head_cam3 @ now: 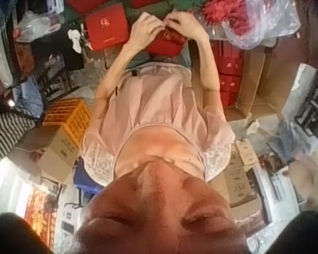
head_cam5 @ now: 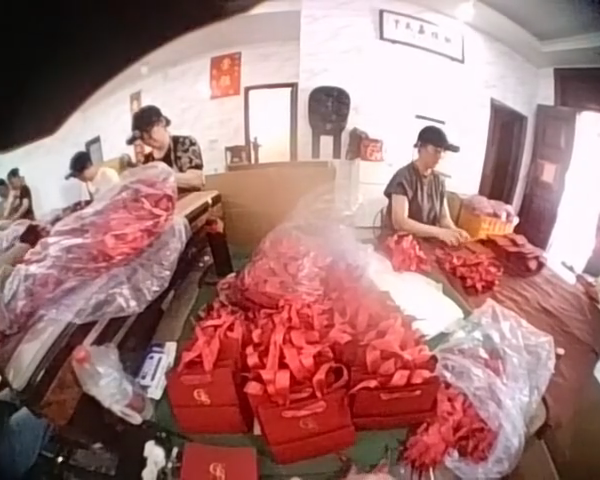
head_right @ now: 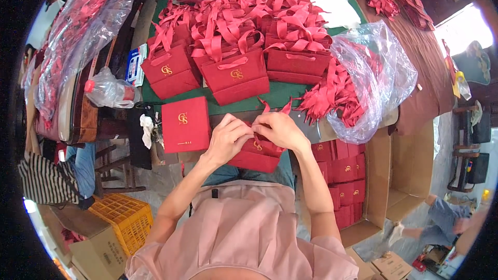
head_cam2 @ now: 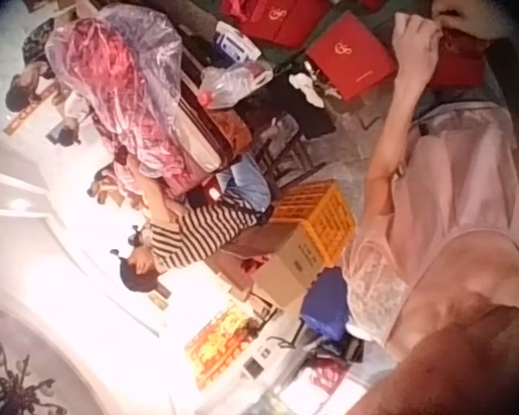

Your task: The person attaches ribbon handles to paper gift bags by threading ribbons into the bags and securing them by hand.

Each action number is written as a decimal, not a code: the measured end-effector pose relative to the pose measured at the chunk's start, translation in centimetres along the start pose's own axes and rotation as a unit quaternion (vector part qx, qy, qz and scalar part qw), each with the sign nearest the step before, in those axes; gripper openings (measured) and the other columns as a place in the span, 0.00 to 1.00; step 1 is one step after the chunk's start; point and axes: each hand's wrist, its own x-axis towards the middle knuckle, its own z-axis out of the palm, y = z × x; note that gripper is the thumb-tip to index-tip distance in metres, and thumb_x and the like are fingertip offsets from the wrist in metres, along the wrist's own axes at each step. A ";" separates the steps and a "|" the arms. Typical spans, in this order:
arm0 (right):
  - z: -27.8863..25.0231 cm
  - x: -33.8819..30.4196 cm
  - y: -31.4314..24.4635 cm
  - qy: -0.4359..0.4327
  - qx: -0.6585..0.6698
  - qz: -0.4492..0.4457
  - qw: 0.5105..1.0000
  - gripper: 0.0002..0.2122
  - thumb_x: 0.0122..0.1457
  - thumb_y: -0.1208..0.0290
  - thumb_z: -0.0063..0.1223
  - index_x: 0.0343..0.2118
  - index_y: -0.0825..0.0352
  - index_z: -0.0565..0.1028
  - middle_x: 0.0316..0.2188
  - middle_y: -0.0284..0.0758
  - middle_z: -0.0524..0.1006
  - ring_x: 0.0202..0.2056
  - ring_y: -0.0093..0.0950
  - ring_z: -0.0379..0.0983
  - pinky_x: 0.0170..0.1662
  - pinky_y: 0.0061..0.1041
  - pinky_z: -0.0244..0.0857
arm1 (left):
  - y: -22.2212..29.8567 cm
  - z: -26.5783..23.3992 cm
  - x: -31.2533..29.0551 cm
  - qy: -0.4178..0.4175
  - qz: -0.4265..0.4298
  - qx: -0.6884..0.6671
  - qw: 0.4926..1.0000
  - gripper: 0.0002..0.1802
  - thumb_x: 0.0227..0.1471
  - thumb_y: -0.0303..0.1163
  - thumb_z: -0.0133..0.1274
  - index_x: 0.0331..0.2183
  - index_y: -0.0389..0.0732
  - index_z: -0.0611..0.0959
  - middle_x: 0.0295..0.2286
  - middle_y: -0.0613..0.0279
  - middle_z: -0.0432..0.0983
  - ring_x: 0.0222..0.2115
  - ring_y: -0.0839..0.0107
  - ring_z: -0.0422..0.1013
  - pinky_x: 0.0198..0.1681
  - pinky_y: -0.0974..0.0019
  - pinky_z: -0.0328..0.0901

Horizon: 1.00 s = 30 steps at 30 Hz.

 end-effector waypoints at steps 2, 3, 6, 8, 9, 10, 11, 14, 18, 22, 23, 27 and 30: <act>-0.2 0.3 0.4 -0.036 0.117 0.032 0.992 0.06 0.58 0.74 0.58 0.34 0.72 0.81 0.27 0.38 0.81 0.31 0.25 0.77 0.38 0.26 0.70 | 0.1 -0.2 0.0 0.004 0.015 0.001 1.000 0.10 0.42 0.23 0.63 0.30 0.43 0.81 0.29 0.64 0.75 0.33 0.60 0.68 0.37 0.61 0.68; 0.0 0.3 0.5 -0.037 0.117 0.032 0.992 0.06 0.58 0.74 0.58 0.34 0.72 0.81 0.27 0.38 0.81 0.31 0.25 0.77 0.38 0.26 0.70 | 0.0 -0.3 0.1 0.004 0.025 -0.005 1.000 0.10 0.42 0.23 0.63 0.31 0.42 0.82 0.29 0.64 0.74 0.33 0.60 0.68 0.37 0.61 0.68; 1.0 0.5 1.3 -0.042 0.232 0.098 0.967 0.06 0.59 0.75 0.58 0.32 0.72 0.81 0.27 0.32 0.82 0.32 0.19 0.75 0.38 0.24 0.70 | -0.1 -0.3 0.6 0.013 0.025 -0.019 0.999 0.09 0.43 0.23 0.64 0.30 0.42 0.83 0.29 0.63 0.75 0.33 0.61 0.69 0.37 0.61 0.68; 2.2 0.8 2.2 0.058 0.263 0.135 0.953 0.06 0.59 0.74 0.58 0.31 0.72 0.81 0.27 0.30 0.81 0.31 0.17 0.74 0.38 0.21 0.69 | -0.1 -0.2 0.6 0.020 0.016 -0.029 0.999 0.08 0.43 0.24 0.65 0.29 0.41 0.83 0.28 0.63 0.76 0.33 0.61 0.69 0.37 0.61 0.67; 2.6 1.1 2.9 0.125 0.258 0.117 0.951 0.06 0.60 0.73 0.59 0.32 0.71 0.81 0.26 0.28 0.80 0.29 0.14 0.72 0.34 0.18 0.67 | 0.0 -0.2 0.5 0.014 -0.006 -0.041 0.999 0.08 0.44 0.24 0.65 0.29 0.41 0.83 0.28 0.62 0.75 0.32 0.61 0.69 0.36 0.61 0.67; 2.4 1.8 2.6 0.170 0.259 0.130 0.942 0.08 0.59 0.71 0.60 0.32 0.71 0.82 0.24 0.28 0.79 0.27 0.14 0.71 0.32 0.19 0.66 | 0.0 -0.2 0.2 0.009 -0.029 -0.051 0.998 0.07 0.45 0.25 0.65 0.29 0.41 0.83 0.28 0.62 0.75 0.32 0.61 0.69 0.35 0.61 0.66; 2.0 2.3 2.4 0.215 0.259 0.143 0.931 0.09 0.57 0.69 0.61 0.32 0.71 0.82 0.22 0.29 0.79 0.25 0.14 0.71 0.30 0.19 0.65 | 0.1 -0.3 0.0 0.011 -0.052 -0.041 0.998 0.06 0.46 0.27 0.65 0.29 0.40 0.83 0.27 0.62 0.75 0.31 0.61 0.69 0.34 0.61 0.65; 1.1 2.0 2.4 0.198 0.230 0.158 0.940 0.10 0.60 0.68 0.59 0.34 0.71 0.82 0.22 0.29 0.79 0.25 0.16 0.71 0.29 0.21 0.65 | -0.4 -0.1 -0.1 0.029 -0.115 -0.002 0.993 0.06 0.47 0.29 0.65 0.29 0.40 0.83 0.27 0.61 0.77 0.31 0.61 0.69 0.35 0.61 0.66; -0.3 0.4 2.1 0.242 0.134 0.123 0.953 0.08 0.61 0.69 0.58 0.36 0.70 0.81 0.26 0.36 0.81 0.27 0.22 0.76 0.32 0.24 0.69 | -0.7 0.1 0.3 0.041 -0.173 0.014 0.984 0.08 0.47 0.31 0.65 0.29 0.40 0.82 0.29 0.59 0.78 0.33 0.58 0.69 0.37 0.57 0.65; -1.7 -0.9 0.6 0.244 -0.072 0.180 0.950 0.11 0.56 0.63 0.62 0.30 0.68 0.81 0.24 0.41 0.80 0.27 0.37 0.79 0.32 0.33 0.70 | -0.8 0.3 1.6 0.072 -0.148 0.058 0.985 0.13 0.48 0.34 0.64 0.34 0.41 0.80 0.29 0.58 0.79 0.33 0.57 0.70 0.38 0.56 0.64; -1.3 -0.9 1.2 0.245 -0.076 0.181 0.949 0.14 0.54 0.59 0.64 0.27 0.68 0.80 0.23 0.41 0.80 0.27 0.41 0.78 0.32 0.37 0.70 | -1.0 0.6 1.8 0.072 -0.147 0.057 0.985 0.13 0.48 0.34 0.64 0.34 0.41 0.80 0.29 0.58 0.79 0.33 0.57 0.70 0.38 0.56 0.64; -0.1 -0.5 2.1 0.233 -0.168 0.177 0.941 0.14 0.53 0.59 0.66 0.25 0.67 0.80 0.21 0.40 0.79 0.25 0.38 0.78 0.30 0.36 0.70 | -1.3 1.9 2.6 0.071 -0.150 0.120 0.979 0.16 0.49 0.35 0.63 0.39 0.41 0.80 0.29 0.57 0.79 0.33 0.56 0.71 0.38 0.55 0.64; 0.9 -0.2 2.9 0.247 -0.164 0.185 0.937 0.13 0.52 0.61 0.66 0.25 0.67 0.80 0.20 0.39 0.80 0.26 0.38 0.79 0.31 0.35 0.70 | -1.9 2.9 2.9 0.051 -0.165 0.117 0.978 0.13 0.49 0.33 0.62 0.38 0.40 0.80 0.27 0.58 0.78 0.30 0.56 0.71 0.36 0.54 0.64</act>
